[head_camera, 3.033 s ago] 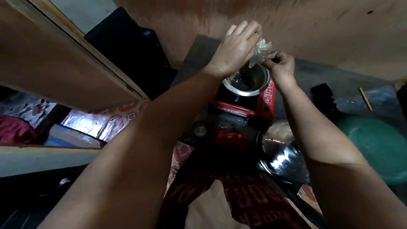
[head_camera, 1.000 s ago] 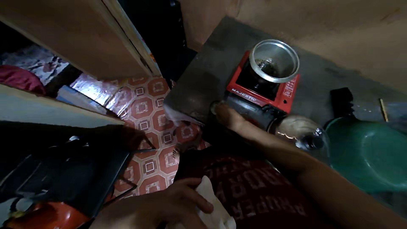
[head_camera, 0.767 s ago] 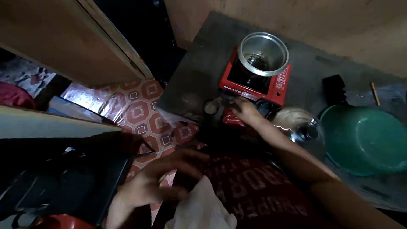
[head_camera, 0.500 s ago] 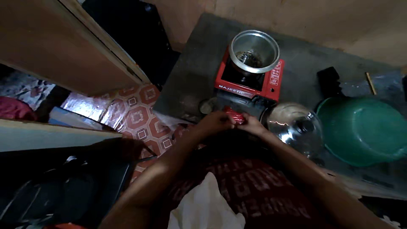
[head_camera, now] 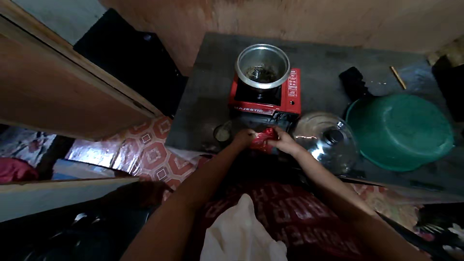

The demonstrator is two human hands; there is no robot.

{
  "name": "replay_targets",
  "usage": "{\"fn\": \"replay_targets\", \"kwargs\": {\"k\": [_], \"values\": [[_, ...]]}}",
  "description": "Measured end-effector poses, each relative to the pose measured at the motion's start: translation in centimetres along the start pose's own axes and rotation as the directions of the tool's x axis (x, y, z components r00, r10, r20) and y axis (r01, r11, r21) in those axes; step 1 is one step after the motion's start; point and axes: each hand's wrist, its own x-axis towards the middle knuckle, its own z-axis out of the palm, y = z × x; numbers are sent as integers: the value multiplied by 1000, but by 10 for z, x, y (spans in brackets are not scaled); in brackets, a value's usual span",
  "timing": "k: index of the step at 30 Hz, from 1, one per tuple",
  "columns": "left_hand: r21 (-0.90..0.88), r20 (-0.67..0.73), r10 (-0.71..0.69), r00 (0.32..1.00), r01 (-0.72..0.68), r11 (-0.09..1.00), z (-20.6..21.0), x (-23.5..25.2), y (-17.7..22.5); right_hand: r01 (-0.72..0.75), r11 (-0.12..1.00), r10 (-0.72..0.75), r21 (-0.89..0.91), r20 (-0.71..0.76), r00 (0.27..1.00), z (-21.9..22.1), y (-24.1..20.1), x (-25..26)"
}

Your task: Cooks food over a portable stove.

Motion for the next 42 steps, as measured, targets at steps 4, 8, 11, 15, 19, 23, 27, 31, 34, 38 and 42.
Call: {"fn": "replay_targets", "kwargs": {"k": [4, 8, 11, 15, 19, 23, 27, 31, 34, 38, 42], "values": [[-119, 22, -148, 989, 150, 982, -3, -5, 8, 56, 998, -56, 39, -6, 998, 20, -4, 4], [-38, 83, -225, 971, 229, 973, 2, -10, 18, 79, 992, -86, 98, 66, 994, 33, -4, 6], [51, 99, -228, 969, 224, 973, 5, -11, 22, 113, 991, -114, 68, 5, 993, 36, -6, 3], [110, 132, -192, 972, 179, 978, 8, -13, 38, 21, 998, -28, -66, -102, 994, 35, -11, 3], [-64, 157, -234, 960, 246, 967, 19, -8, 51, -187, 979, 167, -84, -196, 966, 28, -11, 10], [-16, 166, -99, 981, 103, 995, 18, 1, 32, -252, 968, 242, -17, -225, 944, 23, -11, 4], [221, 203, -29, 979, -17, 975, 17, 7, 22, -302, 953, 290, -33, -201, 936, 19, -18, -3], [375, 81, -72, 994, 36, 926, 19, 6, 18, -267, 954, 225, -136, -262, 938, 15, -23, -6], [378, -11, -176, 984, 167, 911, 18, 6, 12, -224, 968, 169, -113, -362, 917, 7, -17, -7], [382, -46, -203, 978, 205, 901, 20, 1, 7, -230, 967, 254, 108, -419, 872, 1, 0, -3], [291, -51, -269, 962, 272, 917, 19, 2, 5, -362, 900, 414, 243, -218, 884, -12, 2, -5]]}}
